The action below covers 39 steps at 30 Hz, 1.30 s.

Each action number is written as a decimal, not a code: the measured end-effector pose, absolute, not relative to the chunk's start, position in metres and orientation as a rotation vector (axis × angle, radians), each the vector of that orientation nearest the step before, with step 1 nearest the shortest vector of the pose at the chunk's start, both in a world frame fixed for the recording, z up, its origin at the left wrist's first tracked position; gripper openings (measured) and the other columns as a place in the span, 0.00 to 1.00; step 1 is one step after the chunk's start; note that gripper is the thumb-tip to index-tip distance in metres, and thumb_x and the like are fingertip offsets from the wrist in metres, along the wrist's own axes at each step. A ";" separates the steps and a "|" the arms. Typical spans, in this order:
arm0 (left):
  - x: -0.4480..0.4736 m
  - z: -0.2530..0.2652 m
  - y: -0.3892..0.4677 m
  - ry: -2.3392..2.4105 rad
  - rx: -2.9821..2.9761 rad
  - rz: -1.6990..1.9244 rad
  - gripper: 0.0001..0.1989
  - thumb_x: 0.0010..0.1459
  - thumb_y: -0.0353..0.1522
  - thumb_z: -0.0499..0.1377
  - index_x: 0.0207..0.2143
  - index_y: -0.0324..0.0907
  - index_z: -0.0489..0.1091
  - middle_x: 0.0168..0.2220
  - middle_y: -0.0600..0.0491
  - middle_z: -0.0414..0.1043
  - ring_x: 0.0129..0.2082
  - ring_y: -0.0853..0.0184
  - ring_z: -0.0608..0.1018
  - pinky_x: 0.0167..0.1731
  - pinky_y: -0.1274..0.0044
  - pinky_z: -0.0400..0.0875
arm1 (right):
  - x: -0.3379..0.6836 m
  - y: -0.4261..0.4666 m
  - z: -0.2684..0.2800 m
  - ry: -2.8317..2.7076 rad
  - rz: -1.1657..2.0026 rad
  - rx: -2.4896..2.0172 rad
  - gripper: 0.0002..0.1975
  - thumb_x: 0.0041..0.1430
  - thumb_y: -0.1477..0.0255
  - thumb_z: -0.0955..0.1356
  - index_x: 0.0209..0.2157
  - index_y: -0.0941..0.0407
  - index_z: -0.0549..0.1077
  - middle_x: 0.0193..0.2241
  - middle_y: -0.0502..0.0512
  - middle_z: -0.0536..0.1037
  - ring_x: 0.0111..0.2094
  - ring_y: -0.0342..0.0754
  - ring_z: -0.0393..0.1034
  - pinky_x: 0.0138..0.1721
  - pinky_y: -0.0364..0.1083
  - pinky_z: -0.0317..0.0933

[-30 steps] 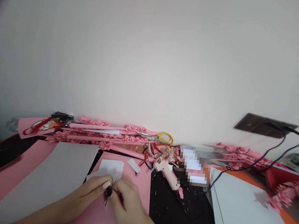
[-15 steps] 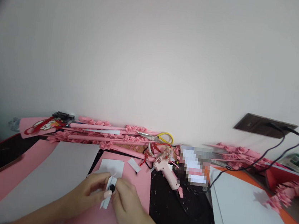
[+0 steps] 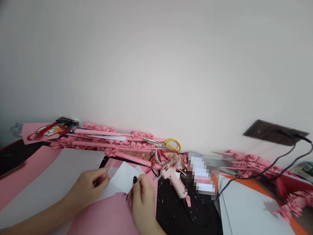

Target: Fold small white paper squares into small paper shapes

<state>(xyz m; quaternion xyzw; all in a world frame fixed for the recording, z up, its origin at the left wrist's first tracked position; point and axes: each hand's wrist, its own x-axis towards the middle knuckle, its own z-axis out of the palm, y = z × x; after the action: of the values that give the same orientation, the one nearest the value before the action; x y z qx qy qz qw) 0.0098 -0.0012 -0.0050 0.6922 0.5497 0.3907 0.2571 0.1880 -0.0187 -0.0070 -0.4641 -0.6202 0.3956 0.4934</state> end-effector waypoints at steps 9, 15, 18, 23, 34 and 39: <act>0.013 0.014 -0.009 1.049 1.575 0.979 0.11 0.57 0.39 0.49 0.37 0.41 0.62 0.23 0.57 0.64 0.21 0.71 0.64 0.22 0.81 0.58 | 0.192 -0.015 -0.012 -1.729 0.796 -1.151 0.13 0.62 0.70 0.56 0.23 0.56 0.58 0.19 0.46 0.61 0.21 0.41 0.55 0.22 0.40 0.50; 0.019 0.000 -0.005 1.015 1.404 0.961 0.14 0.54 0.41 0.52 0.39 0.41 0.64 0.19 0.58 0.66 0.19 0.70 0.67 0.21 0.81 0.59 | 0.192 -0.016 -0.012 -1.734 0.935 -1.065 0.07 0.60 0.72 0.59 0.28 0.57 0.62 0.16 0.44 0.61 0.18 0.40 0.55 0.19 0.39 0.49; 0.019 0.001 -0.003 0.991 1.354 0.970 0.13 0.55 0.40 0.53 0.37 0.40 0.64 0.18 0.59 0.65 0.20 0.71 0.67 0.22 0.81 0.61 | 0.191 -0.018 -0.012 -1.730 0.980 -1.051 0.06 0.60 0.73 0.59 0.33 0.57 0.66 0.15 0.44 0.62 0.16 0.40 0.55 0.18 0.38 0.50; 0.018 0.001 -0.001 0.830 1.162 0.947 0.11 0.56 0.37 0.53 0.40 0.42 0.61 0.27 0.55 0.71 0.27 0.68 0.73 0.27 0.77 0.67 | 0.193 -0.018 -0.008 -1.798 0.875 -0.942 0.15 0.61 0.74 0.57 0.46 0.55 0.69 0.23 0.51 0.67 0.21 0.42 0.60 0.24 0.41 0.57; 0.016 0.000 0.001 0.730 1.003 0.972 0.10 0.56 0.38 0.53 0.35 0.41 0.63 0.29 0.53 0.73 0.29 0.67 0.76 0.33 0.74 0.70 | 0.192 -0.018 0.001 -1.657 1.069 -0.866 0.14 0.58 0.72 0.60 0.38 0.53 0.76 0.28 0.52 0.65 0.22 0.41 0.60 0.21 0.40 0.56; 0.018 0.001 0.001 0.861 1.131 0.960 0.09 0.51 0.36 0.58 0.34 0.40 0.67 0.24 0.56 0.71 0.27 0.69 0.74 0.32 0.75 0.71 | 0.194 -0.018 0.001 -1.662 0.991 -0.828 0.14 0.56 0.72 0.60 0.37 0.55 0.76 0.28 0.54 0.69 0.27 0.45 0.64 0.26 0.42 0.59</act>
<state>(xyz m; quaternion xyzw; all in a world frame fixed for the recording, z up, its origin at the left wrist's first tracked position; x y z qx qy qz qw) 0.0184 0.0006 0.0010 0.4987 0.3796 0.4232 0.6543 0.1942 -0.0183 0.0007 -0.3417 -0.6858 0.4091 0.4955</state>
